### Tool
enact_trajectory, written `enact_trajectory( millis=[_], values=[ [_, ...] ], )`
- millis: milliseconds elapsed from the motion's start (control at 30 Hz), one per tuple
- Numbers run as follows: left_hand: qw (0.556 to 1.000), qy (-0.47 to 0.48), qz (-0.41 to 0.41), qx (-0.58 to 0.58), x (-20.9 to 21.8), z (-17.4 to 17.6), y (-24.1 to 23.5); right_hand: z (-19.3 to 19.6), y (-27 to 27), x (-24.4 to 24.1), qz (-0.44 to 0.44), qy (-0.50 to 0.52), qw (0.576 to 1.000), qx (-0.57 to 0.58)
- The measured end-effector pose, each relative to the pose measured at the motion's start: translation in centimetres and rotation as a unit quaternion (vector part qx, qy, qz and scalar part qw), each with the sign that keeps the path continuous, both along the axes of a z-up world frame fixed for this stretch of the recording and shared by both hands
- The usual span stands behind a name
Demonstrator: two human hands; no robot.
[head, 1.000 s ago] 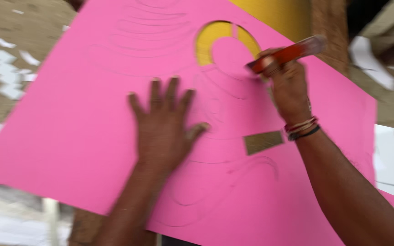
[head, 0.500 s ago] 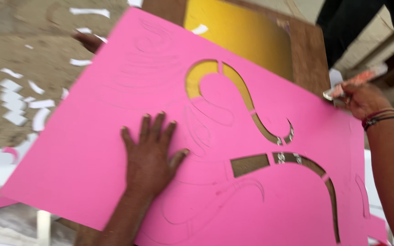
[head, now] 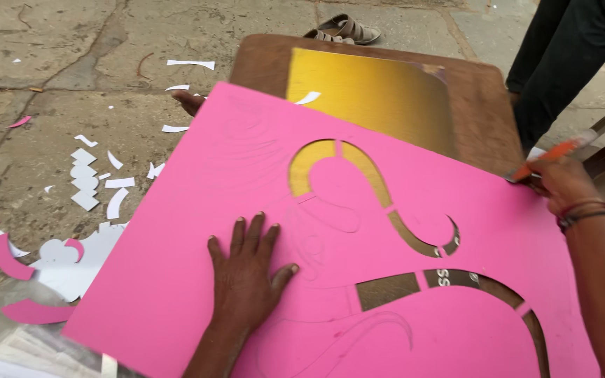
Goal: The person uses a red utility knife to cut intricate designs into a large pink foam sheet placed on a wooden board. They carefully follow pencil outlines to carve out shapes, occasionally lifting cut pieces and adjusting the sheet's position.
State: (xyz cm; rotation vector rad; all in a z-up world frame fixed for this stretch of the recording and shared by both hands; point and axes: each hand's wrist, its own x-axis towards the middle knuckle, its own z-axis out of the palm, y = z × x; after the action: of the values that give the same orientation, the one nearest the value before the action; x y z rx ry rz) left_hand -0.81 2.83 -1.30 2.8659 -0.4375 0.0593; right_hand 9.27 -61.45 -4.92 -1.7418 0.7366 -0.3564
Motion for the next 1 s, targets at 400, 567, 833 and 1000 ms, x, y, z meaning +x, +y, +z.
enact_trajectory(
  millis=[400, 567, 833, 1000],
  values=[
    [0.999, 0.042, 0.03, 0.002, 1.2, 0.1, 1.2, 5.5, 10.1, 5.0, 0.102, 0.06, 0.992, -0.044],
    [1.0, 0.005, 0.024, -0.013, 1.1, -1.3, 1.0, 5.7, 10.7, 4.6, 0.117, 0.062, 0.99, -0.053],
    [0.961, -0.076, 0.258, -0.06, 9.0, -2.6, 11.1, 6.0, 10.3, 4.9, 0.14, 0.076, 0.986, -0.048],
    [0.909, 0.027, 0.369, -0.193, 14.2, -5.2, 21.1, 4.5, 9.4, 4.6, 0.118, 0.05, 0.991, -0.036]
  ],
)
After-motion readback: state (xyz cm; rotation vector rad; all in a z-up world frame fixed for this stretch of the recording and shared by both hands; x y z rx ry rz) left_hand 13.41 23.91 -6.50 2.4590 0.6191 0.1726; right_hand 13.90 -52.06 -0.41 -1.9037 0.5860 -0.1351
